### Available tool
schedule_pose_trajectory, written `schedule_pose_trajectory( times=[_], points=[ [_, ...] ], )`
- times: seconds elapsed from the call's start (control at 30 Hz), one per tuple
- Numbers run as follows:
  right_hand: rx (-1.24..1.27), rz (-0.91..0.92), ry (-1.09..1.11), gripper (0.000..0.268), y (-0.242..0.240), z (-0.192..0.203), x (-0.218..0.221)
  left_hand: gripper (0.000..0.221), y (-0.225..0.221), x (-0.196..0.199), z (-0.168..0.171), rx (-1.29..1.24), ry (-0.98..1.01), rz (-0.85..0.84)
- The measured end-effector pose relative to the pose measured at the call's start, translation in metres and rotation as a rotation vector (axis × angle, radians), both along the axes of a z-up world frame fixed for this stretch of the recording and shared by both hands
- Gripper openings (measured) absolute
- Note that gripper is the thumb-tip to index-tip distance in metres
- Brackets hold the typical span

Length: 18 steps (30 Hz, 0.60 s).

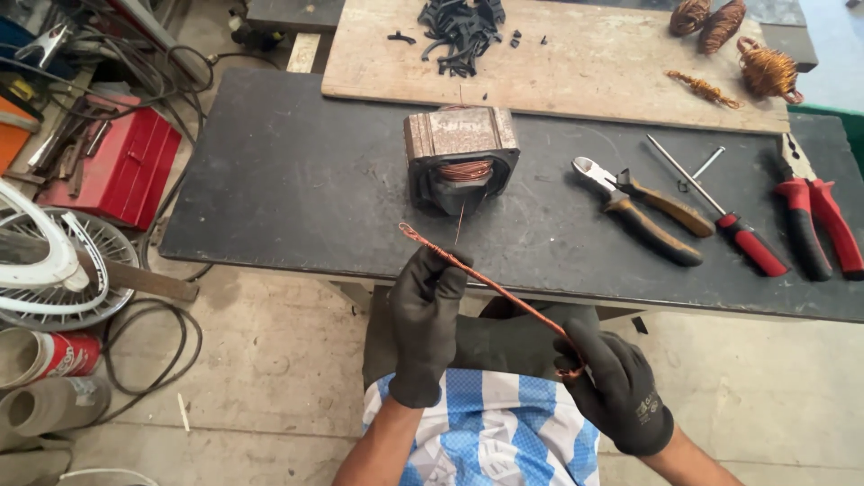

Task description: Repairing an electric motor component by twisting and inspecting copper wires

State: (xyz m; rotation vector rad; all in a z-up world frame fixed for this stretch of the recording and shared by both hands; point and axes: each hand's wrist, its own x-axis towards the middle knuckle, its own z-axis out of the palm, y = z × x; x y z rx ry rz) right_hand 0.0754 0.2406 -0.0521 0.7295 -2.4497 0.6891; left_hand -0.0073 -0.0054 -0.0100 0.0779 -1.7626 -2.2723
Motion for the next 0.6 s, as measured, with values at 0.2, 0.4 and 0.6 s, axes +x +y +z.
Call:
schedule_pose_trajectory(
  times=[0.2,0.4,0.6],
  points=[
    [0.117,-0.022,0.087,0.046,0.000,0.012,-0.006,0.015,-0.001,-0.002,-0.003,-0.006,0.003,-0.022],
    [0.208,-0.046,0.102,0.055,-0.002,0.027,-0.012,0.022,-0.001,0.000,0.006,-0.019,-0.014,-0.015],
    [0.229,-0.058,0.101,0.054,-0.009,0.041,-0.027,0.020,0.000,-0.003,-0.004,-0.035,0.023,0.032]
  ],
)
